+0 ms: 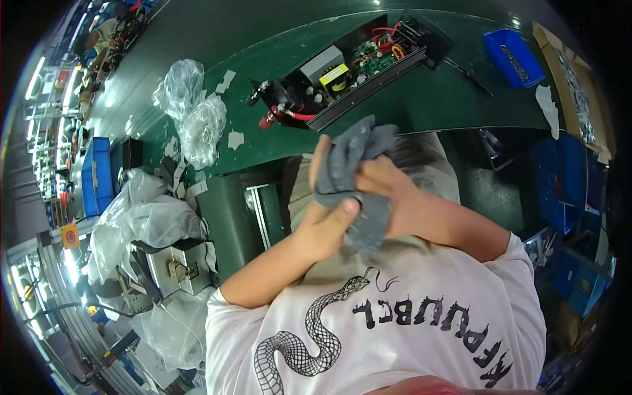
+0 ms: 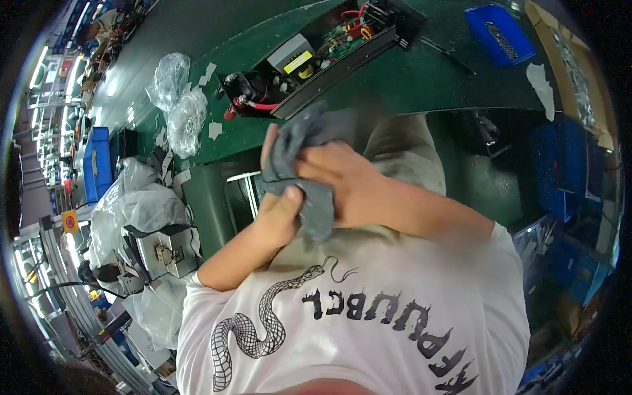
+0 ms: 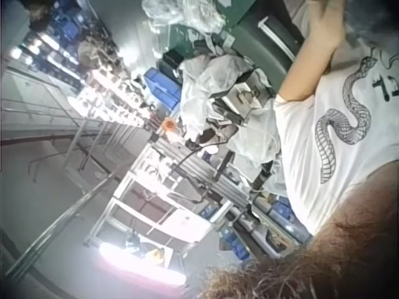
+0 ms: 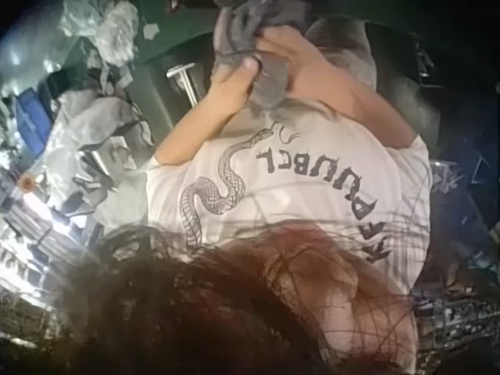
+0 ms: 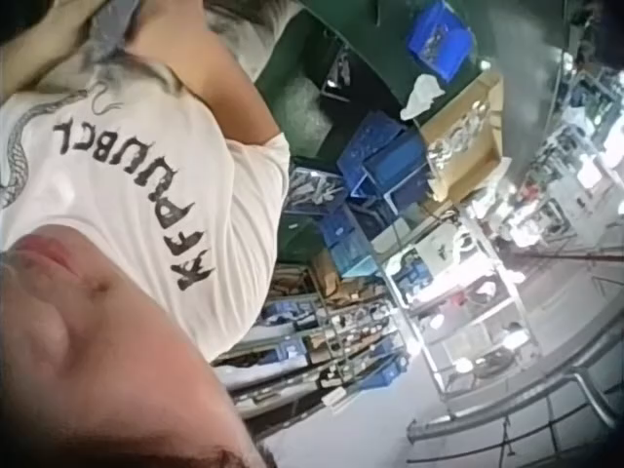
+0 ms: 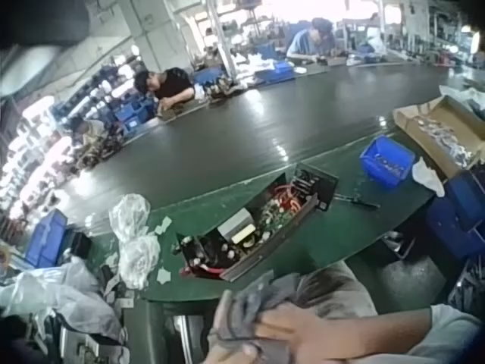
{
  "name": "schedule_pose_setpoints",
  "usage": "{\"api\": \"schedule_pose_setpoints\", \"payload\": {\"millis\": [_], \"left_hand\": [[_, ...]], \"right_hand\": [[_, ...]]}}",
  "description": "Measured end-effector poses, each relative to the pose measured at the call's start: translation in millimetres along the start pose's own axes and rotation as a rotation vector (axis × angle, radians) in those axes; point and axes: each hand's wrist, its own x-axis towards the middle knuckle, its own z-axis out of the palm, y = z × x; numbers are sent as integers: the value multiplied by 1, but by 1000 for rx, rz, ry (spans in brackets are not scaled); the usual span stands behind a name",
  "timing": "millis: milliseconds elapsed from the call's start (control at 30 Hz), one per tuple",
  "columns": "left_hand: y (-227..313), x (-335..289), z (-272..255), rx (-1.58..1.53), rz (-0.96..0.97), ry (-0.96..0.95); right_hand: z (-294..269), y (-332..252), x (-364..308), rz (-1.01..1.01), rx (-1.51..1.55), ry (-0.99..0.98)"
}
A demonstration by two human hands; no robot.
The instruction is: Assembling electronic components into a housing and cleaning the surface.
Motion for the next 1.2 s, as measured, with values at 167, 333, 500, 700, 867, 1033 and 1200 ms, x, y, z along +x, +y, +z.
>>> {"api": "schedule_pose_setpoints", "payload": {"millis": [167,333,500,700,867,1033,1200], "left_hand": [[7,-5,-12,-189,-153,197],[22,-21,-12,145,-246,213],[50,-37,-76,610,-39,659],[123,-38,-233,1272,87,1271],[101,-34,-256,2013,-394,1243],[47,-25,-183,1845,182,596],[12,-12,-180,1491,-81,393]], "right_hand": [[5,5,2,-11,-261,-105],[-5,13,0,-154,33,-123],[-39,23,2,-249,71,-170],[-78,55,-11,65,183,130],[-90,75,-21,277,296,393],[-106,99,-4,58,-51,133],[-120,122,17,174,207,98]]}}
